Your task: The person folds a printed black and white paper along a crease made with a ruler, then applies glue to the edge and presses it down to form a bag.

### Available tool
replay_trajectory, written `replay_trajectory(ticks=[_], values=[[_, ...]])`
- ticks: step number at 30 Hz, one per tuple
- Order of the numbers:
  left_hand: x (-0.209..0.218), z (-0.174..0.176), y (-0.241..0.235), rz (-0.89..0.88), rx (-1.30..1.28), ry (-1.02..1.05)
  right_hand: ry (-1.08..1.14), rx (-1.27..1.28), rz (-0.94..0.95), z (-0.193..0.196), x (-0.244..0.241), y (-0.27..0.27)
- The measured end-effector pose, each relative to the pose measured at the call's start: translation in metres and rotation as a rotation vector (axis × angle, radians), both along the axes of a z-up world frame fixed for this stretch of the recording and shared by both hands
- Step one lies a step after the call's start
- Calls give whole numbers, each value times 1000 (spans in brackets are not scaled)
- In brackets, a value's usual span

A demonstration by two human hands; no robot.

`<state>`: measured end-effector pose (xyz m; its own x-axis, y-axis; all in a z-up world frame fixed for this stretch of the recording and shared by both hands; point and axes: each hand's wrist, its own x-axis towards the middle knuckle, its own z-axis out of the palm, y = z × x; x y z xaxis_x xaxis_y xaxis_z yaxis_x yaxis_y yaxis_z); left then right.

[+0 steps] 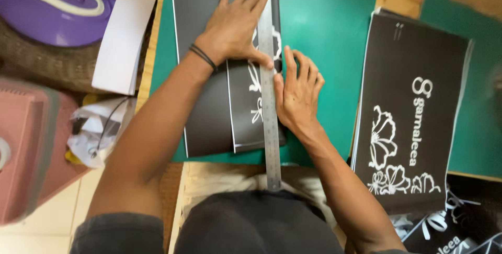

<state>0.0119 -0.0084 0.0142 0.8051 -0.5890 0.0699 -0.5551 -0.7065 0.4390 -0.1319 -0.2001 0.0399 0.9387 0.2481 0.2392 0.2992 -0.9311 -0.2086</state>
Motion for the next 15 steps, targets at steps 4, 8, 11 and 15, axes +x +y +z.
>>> replay_trajectory(ticks=[4,8,11,15], values=[[-4,0,0,2,-53,40,92,125,-53,-12,51,-13],[-4,0,3,7,-100,22,-75,281,9,-35,130,-5],[-5,1,1,9,-80,42,-139,123,-74,-45,166,10],[-5,0,2,14,-108,-20,-178,3,39,-53,172,5]])
